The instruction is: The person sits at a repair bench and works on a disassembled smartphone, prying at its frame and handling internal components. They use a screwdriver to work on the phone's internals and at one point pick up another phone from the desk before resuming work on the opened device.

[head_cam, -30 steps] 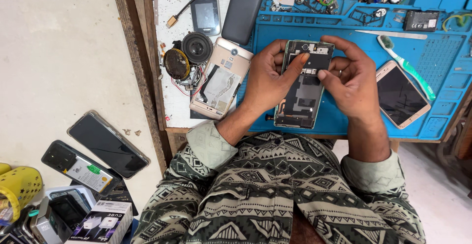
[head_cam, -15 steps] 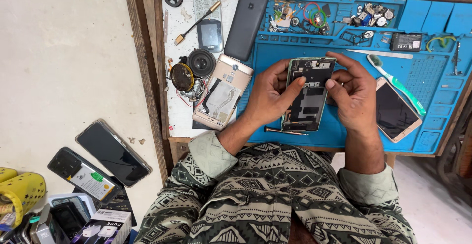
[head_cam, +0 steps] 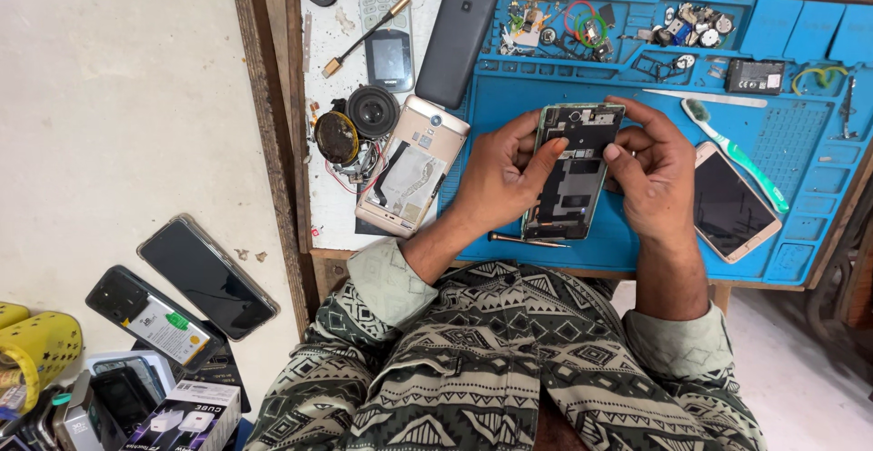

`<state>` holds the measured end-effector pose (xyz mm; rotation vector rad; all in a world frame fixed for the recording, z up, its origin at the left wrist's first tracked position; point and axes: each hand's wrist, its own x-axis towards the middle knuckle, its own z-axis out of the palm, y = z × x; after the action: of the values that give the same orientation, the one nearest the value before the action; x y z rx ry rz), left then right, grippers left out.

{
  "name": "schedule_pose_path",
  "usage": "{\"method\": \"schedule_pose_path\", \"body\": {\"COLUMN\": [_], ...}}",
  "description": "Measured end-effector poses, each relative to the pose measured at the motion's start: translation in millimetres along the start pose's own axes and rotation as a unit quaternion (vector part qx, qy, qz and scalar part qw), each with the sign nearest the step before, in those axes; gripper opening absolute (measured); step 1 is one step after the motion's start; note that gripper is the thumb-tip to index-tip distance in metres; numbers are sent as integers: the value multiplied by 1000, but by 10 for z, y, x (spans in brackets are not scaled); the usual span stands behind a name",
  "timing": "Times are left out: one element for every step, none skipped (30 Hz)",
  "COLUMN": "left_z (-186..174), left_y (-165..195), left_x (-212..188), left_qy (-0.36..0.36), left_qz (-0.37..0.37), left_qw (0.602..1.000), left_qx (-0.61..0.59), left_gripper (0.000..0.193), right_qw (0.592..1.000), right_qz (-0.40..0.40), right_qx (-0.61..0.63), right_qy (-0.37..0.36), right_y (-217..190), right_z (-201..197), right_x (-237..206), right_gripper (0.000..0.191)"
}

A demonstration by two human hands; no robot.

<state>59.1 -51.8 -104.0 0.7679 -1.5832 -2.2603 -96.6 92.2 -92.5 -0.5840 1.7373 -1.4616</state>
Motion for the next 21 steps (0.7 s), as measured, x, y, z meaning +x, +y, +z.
{"method": "schedule_pose_path", "body": {"left_z": [6,17,20,16,5,-7,-27,-44,-63,-75,-83,-87,-92,-91,-94,-97,-100,-97,-94,-90,-92], "left_y": [-7,-19,-34,-53,-73,-95,-117,-140,-161,-181,-199,-214,-225,-234,-238,-240,-240,-238,-234,-229,-221], "left_x": [-1,4,1,-13,-21,-25,-35,-42,-41,-37,-31,-22,-16,-13,-8,-8,-13,-13,-15,-20,-22], "left_qy": [0,0,-20,-40,-59,-76,-93,-110,-118,-125,-132,-132,-131,-130,-129,-127,-125,-119,-113,-106,-104], "left_qz": [-5,-9,33,74,115,104,92,80,86,91,97,97,98,98,99,99,99,97,94,90,92], "left_qw": [1000,1000,999,996,990,989,988,987,984,982,979,979,980,980,980,981,981,983,984,985,986], "left_qx": [-6,-12,-27,-43,-59,-69,-79,-89,-99,-109,-119,-118,-117,-115,-112,-109,-105,-102,-99,-96,-95], "left_gripper": [40,46,51,56,61,63,65,67,64,62,59,60,60,60,60,60,60,59,58,58,56], "right_qw": [1000,1000,1000,998,995,994,993,993,992,992,991,991,991,991,992,992,993,994,995,996,996], "right_qz": [0,0,0,2,3,5,8,10,4,-2,-7,-7,-5,-4,-5,-5,-4,-16,-27,-37,-38], "right_qx": [-6,-13,25,64,102,108,113,118,123,127,131,132,132,133,127,122,117,105,93,81,70], "right_qy": [1,2,4,5,5,13,20,28,23,18,13,16,18,21,24,28,32,32,31,31,36], "right_y": [9,18,26,33,40,46,52,57,61,65,68,71,73,75,76,77,77,77,76,75,74], "right_z": [-1,-3,-4,-6,-8,-10,-12,-14,-15,-17,-19,-21,-23,-24,-26,-27,-29,-30,-32,-34,-35], "right_x": [5,10,15,20,26,31,36,40,43,46,48,49,49,48,46,44,40,36,31,25,19], "right_gripper": [47,46,46,46,45,46,46,46,46,46,46,46,46,45,46,46,46,46,47,47,47]}}
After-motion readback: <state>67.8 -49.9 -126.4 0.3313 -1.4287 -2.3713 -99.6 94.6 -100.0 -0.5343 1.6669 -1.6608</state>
